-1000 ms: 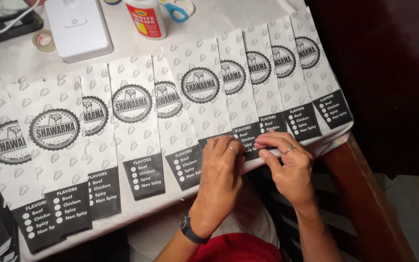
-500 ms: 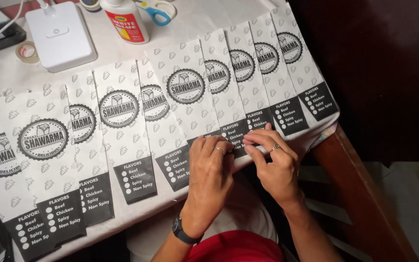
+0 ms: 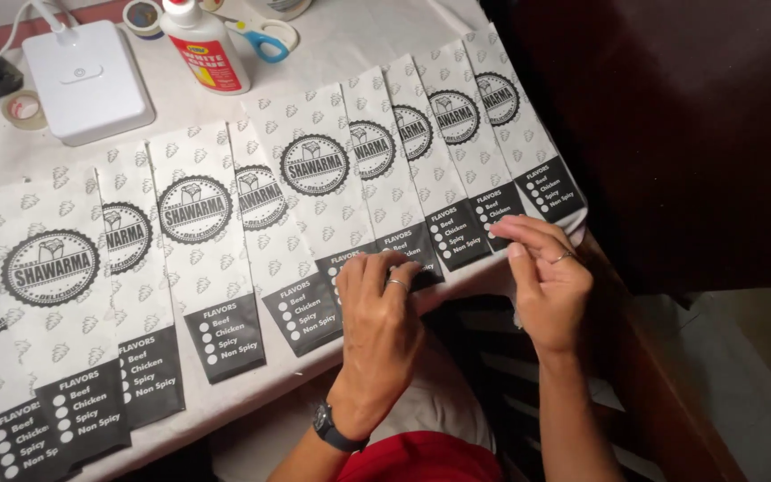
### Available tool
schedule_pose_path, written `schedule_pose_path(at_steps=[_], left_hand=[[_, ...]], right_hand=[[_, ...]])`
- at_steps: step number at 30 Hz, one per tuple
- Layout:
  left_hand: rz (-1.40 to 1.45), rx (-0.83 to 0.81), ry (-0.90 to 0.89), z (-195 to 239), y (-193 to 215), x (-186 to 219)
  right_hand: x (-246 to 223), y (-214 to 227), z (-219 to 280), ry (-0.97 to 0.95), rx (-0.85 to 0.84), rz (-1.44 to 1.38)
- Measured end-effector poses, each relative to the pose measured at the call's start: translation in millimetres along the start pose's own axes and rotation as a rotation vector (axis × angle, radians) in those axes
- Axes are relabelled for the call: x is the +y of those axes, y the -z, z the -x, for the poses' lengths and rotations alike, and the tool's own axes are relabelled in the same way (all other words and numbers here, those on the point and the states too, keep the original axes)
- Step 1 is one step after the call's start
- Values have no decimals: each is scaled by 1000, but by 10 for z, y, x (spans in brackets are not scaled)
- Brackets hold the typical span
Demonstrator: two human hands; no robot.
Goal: Folding printed paper sheets and applying white glue to assemble shawarma food packaging bags.
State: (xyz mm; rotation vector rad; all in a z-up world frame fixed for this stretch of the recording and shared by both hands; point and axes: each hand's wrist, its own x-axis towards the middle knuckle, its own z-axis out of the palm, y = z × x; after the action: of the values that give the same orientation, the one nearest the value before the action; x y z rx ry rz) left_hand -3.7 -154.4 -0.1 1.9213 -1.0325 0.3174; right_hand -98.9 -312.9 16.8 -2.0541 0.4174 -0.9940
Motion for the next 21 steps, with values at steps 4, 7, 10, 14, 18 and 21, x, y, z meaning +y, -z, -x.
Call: schedule_pose_path(at_steps=[4, 7, 10, 14, 18, 21], left_hand=[[85, 99, -80, -99, -337, 19], [112, 22, -85, -192, -496, 15], [96, -46, -17, -233, -543, -25], [108, -114, 51, -197, -524, -4], [136, -157, 100, -225, -465, 2], [149, -153, 94, -219, -469, 22]], right_hand=[[129, 4, -44, 118, -37, 177], [192, -17, -69, 136, -85, 184], [235, -3, -114, 59, -154, 183], [235, 11, -111, -55, -183, 127], [256, -26, -156, -78, -162, 72], [205, -35, -148, -66, -157, 108]])
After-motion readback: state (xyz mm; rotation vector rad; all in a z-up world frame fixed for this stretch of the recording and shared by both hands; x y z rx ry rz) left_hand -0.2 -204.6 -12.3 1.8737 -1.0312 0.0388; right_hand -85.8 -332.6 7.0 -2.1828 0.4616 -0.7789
